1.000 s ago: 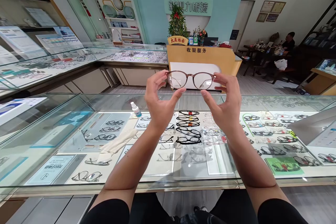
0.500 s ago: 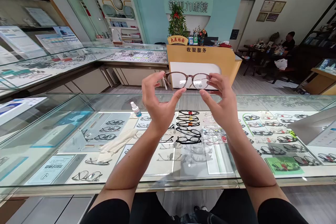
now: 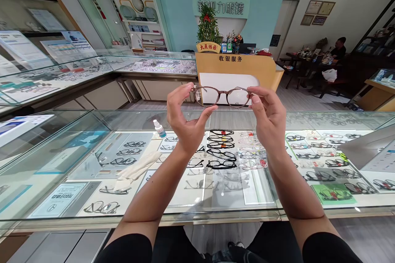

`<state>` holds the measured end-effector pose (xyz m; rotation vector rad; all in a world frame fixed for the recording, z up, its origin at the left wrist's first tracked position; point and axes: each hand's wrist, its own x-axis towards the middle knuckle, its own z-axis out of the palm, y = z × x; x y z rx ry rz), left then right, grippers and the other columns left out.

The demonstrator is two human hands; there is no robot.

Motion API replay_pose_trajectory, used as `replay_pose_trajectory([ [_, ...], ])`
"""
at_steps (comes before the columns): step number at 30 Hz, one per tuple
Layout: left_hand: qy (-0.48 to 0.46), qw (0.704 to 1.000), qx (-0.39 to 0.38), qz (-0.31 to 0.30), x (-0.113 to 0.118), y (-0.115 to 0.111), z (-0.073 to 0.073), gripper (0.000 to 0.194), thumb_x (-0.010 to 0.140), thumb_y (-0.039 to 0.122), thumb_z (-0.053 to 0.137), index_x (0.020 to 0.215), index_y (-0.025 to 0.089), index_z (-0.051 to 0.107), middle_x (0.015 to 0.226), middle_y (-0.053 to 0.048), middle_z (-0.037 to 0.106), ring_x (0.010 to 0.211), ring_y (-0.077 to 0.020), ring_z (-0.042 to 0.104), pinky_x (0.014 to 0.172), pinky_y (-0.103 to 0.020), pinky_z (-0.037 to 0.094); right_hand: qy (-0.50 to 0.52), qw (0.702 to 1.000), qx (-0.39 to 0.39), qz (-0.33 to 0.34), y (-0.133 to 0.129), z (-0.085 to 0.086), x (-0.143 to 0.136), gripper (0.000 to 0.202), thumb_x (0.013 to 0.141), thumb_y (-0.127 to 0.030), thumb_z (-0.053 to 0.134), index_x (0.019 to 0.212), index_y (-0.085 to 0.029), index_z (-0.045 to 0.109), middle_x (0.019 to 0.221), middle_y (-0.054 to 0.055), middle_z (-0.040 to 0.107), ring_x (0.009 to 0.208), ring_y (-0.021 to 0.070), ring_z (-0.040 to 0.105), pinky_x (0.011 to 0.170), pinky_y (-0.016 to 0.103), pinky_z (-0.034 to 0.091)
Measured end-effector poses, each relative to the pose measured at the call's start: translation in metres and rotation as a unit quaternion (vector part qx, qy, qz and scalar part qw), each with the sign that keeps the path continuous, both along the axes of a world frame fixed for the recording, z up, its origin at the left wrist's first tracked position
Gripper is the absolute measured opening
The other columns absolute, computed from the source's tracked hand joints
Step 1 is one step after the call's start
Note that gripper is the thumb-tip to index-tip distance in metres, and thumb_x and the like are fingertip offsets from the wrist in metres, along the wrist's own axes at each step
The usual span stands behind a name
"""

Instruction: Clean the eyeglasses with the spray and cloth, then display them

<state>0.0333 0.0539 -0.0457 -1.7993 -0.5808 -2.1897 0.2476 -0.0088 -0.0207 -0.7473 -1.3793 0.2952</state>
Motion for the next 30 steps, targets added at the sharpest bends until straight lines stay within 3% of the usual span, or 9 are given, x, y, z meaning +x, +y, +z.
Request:
replay_pose_trajectory([
  [9, -0.012, 0.997, -0.017, -0.070, 0.005, 0.009, -0.004, 0.076, 0.087, 0.067, 0.091, 0.148, 0.036, 0.059, 0.140, -0.009, 0.068, 0.134, -0.0330, 0.073, 0.112, -0.053, 0.062, 0.016, 0.999, 0.039, -0.007, -0.004, 0.003, -0.002, 0.015, 0.107, -0.042, 0.073, 0.117, -0.032, 0.080, 0.120, 0.005, 0.076, 0.115, 0.0218, 0.075, 0.092, 0.039, 0.065],
  [15, -0.010, 0.996, -0.009, -0.089, 0.005, 0.012, -0.004, 0.078, 0.086, 0.068, 0.091, 0.149, 0.036, 0.058, 0.140, -0.008, 0.066, 0.136, -0.0331, 0.072, 0.117, -0.054, 0.060, 0.012, 0.999, 0.043, -0.007, -0.005, 0.004, -0.002, 0.014, 0.107, -0.041, 0.074, 0.116, -0.032, 0.079, 0.119, 0.005, 0.075, 0.114, 0.0216, 0.075, 0.094, 0.040, 0.066],
  [30, -0.013, 0.993, -0.022, -0.115, 0.005, 0.014, -0.008, 0.079, 0.085, 0.066, 0.093, 0.150, 0.039, 0.057, 0.142, -0.008, 0.066, 0.136, -0.0332, 0.071, 0.113, -0.052, 0.060, 0.008, 0.999, 0.044, -0.014, -0.006, 0.004, -0.001, 0.015, 0.106, -0.042, 0.073, 0.114, -0.031, 0.078, 0.118, 0.005, 0.075, 0.113, 0.0221, 0.075, 0.099, 0.043, 0.065],
])
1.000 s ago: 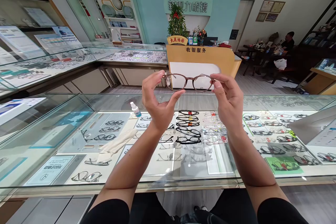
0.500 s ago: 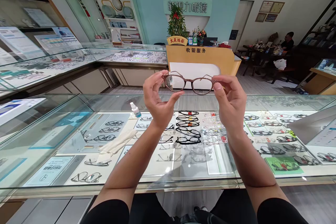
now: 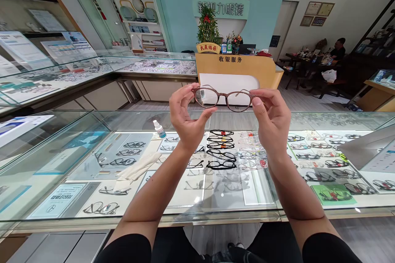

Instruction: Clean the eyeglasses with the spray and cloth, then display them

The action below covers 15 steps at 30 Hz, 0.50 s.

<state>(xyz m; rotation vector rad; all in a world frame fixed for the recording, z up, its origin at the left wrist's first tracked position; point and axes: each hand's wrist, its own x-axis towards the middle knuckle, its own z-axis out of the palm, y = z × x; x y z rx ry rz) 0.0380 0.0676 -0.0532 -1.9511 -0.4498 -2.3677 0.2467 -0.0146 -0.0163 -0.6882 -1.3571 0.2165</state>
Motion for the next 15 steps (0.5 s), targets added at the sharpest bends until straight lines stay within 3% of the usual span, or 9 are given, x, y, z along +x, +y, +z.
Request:
replay_pose_trajectory([
  [9, -0.002, 1.000, -0.006, 0.018, 0.0028, -0.0009, 0.0028, 0.076, 0.088, 0.077, 0.083, 0.147, 0.039, 0.055, 0.139, -0.009, 0.066, 0.133, -0.0337, 0.073, 0.111, -0.053, 0.062, -0.025, 1.000, 0.006, -0.015, -0.0011, 0.0008, 0.0003, 0.016, 0.108, -0.043, 0.069, 0.115, -0.031, 0.076, 0.117, 0.005, 0.075, 0.115, 0.0231, 0.075, 0.102, 0.044, 0.064],
  [15, -0.004, 1.000, -0.007, 0.014, 0.0009, -0.0027, 0.0019, 0.080, 0.085, 0.075, 0.088, 0.147, 0.037, 0.056, 0.139, -0.009, 0.066, 0.134, -0.0335, 0.072, 0.112, -0.051, 0.060, -0.009, 1.000, 0.001, -0.005, -0.0021, 0.0021, -0.0008, 0.015, 0.107, -0.043, 0.071, 0.113, -0.031, 0.076, 0.115, 0.005, 0.074, 0.112, 0.0229, 0.074, 0.100, 0.044, 0.064],
])
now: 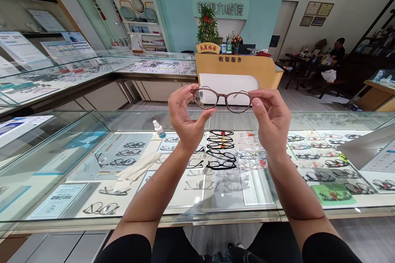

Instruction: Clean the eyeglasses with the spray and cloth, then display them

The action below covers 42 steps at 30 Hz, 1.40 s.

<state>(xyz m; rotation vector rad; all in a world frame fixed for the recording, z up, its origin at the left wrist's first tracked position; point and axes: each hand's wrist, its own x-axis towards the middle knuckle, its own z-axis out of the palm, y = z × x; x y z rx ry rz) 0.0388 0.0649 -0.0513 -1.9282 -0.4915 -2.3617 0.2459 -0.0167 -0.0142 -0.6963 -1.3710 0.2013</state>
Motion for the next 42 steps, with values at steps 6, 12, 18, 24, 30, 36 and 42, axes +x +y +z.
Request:
replay_pose_trajectory([
  [6, -0.001, 1.000, -0.004, 0.018, -0.002, -0.002, -0.001, 0.081, 0.083, 0.073, 0.091, 0.147, 0.038, 0.057, 0.140, -0.007, 0.064, 0.134, -0.0335, 0.071, 0.111, -0.051, 0.058, 0.005, 1.000, -0.001, -0.001, -0.001, 0.000, -0.001, 0.014, 0.107, -0.041, 0.071, 0.112, -0.030, 0.077, 0.115, 0.005, 0.074, 0.110, 0.0224, 0.074, 0.098, 0.043, 0.063],
  [12, -0.001, 1.000, 0.001, 0.024, -0.001, -0.003, 0.001, 0.078, 0.085, 0.074, 0.089, 0.146, 0.037, 0.058, 0.138, -0.008, 0.065, 0.131, -0.0329, 0.072, 0.108, -0.050, 0.060, 0.006, 1.000, 0.002, -0.003, -0.001, 0.001, -0.001, 0.013, 0.106, -0.041, 0.071, 0.111, -0.030, 0.077, 0.113, 0.005, 0.074, 0.108, 0.0221, 0.074, 0.096, 0.042, 0.064],
  [18, 0.000, 1.000, 0.002, 0.004, 0.000, -0.002, 0.000, 0.077, 0.085, 0.070, 0.091, 0.148, 0.040, 0.058, 0.138, -0.007, 0.066, 0.131, -0.0324, 0.072, 0.109, -0.051, 0.059, 0.006, 1.000, -0.012, -0.008, -0.002, 0.001, -0.002, 0.016, 0.106, -0.044, 0.069, 0.110, -0.030, 0.076, 0.112, 0.006, 0.075, 0.106, 0.0228, 0.074, 0.095, 0.043, 0.064],
  [24, 0.000, 1.000, -0.005, -0.004, 0.002, -0.003, -0.001, 0.075, 0.087, 0.071, 0.089, 0.148, 0.039, 0.057, 0.137, -0.007, 0.067, 0.131, -0.0308, 0.072, 0.109, -0.050, 0.060, 0.035, 0.998, -0.028, 0.031, 0.000, 0.000, -0.003, 0.016, 0.105, -0.044, 0.071, 0.109, -0.029, 0.076, 0.111, 0.005, 0.076, 0.106, 0.0213, 0.076, 0.097, 0.042, 0.064],
  [30, 0.017, 1.000, -0.021, 0.012, 0.003, -0.002, -0.002, 0.074, 0.091, 0.076, 0.082, 0.149, 0.040, 0.054, 0.138, -0.008, 0.068, 0.132, -0.0308, 0.072, 0.108, -0.050, 0.061, 0.046, 0.997, -0.033, 0.060, 0.004, -0.005, -0.003, 0.020, 0.106, -0.049, 0.069, 0.111, -0.030, 0.074, 0.110, 0.004, 0.078, 0.107, 0.0228, 0.080, 0.096, 0.043, 0.065],
  [36, 0.026, 0.999, -0.023, -0.023, 0.005, -0.001, -0.004, 0.074, 0.089, 0.072, 0.085, 0.150, 0.042, 0.056, 0.140, -0.008, 0.068, 0.132, -0.0307, 0.072, 0.112, -0.051, 0.060, 0.038, 0.994, -0.025, 0.101, 0.007, -0.010, -0.004, 0.023, 0.111, -0.051, 0.063, 0.119, -0.032, 0.070, 0.117, 0.005, 0.077, 0.117, 0.0260, 0.083, 0.095, 0.045, 0.068],
  [42, 0.020, 0.999, -0.021, -0.039, 0.008, -0.002, -0.006, 0.077, 0.087, 0.072, 0.087, 0.150, 0.039, 0.058, 0.141, -0.009, 0.069, 0.132, -0.0302, 0.073, 0.114, -0.050, 0.060, 0.073, 0.986, -0.042, 0.146, 0.008, -0.010, -0.004, 0.017, 0.111, -0.044, 0.062, 0.121, -0.032, 0.069, 0.115, 0.005, 0.080, 0.115, 0.0260, 0.084, 0.094, 0.046, 0.070],
])
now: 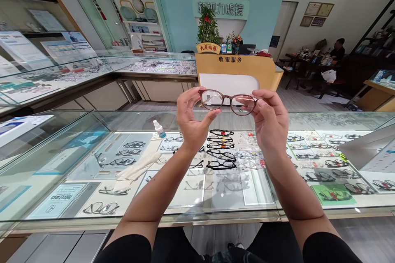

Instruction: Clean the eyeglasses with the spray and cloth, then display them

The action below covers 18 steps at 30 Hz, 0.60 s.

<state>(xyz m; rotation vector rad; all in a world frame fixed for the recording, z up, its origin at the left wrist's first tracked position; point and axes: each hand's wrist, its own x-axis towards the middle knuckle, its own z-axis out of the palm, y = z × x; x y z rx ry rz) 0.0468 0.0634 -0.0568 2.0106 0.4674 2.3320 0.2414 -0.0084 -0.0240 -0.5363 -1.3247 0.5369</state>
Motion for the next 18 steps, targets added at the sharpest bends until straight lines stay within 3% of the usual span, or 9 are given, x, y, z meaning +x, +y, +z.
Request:
replay_pose_trajectory([
  [8, 0.008, 0.999, -0.043, -0.012, 0.006, -0.005, 0.002, 0.077, 0.090, 0.074, 0.082, 0.151, 0.037, 0.054, 0.148, -0.011, 0.070, 0.140, -0.0299, 0.072, 0.118, -0.049, 0.061, 0.018, 1.000, -0.021, -0.001, 0.003, -0.001, -0.002, 0.018, 0.109, -0.045, 0.063, 0.121, -0.031, 0.068, 0.116, 0.005, 0.082, 0.116, 0.0261, 0.085, 0.096, 0.046, 0.071],
  [12, 0.007, 0.997, -0.061, -0.046, 0.007, -0.008, 0.004, 0.077, 0.092, 0.073, 0.082, 0.153, 0.037, 0.052, 0.150, -0.011, 0.071, 0.146, -0.0303, 0.069, 0.123, -0.049, 0.059, 0.014, 1.000, -0.019, 0.005, 0.007, -0.002, 0.000, 0.018, 0.110, -0.044, 0.062, 0.122, -0.032, 0.068, 0.115, 0.004, 0.081, 0.115, 0.0257, 0.084, 0.099, 0.047, 0.069],
  [18, -0.001, 0.993, -0.061, -0.102, 0.006, -0.009, 0.004, 0.074, 0.095, 0.060, 0.087, 0.156, 0.038, 0.052, 0.139, -0.007, 0.075, 0.139, -0.0287, 0.074, 0.121, -0.046, 0.062, 0.023, 0.997, -0.075, -0.008, 0.011, -0.002, 0.003, 0.015, 0.104, -0.033, 0.063, 0.114, -0.029, 0.073, 0.114, 0.005, 0.078, 0.118, 0.0236, 0.078, 0.103, 0.041, 0.062],
])
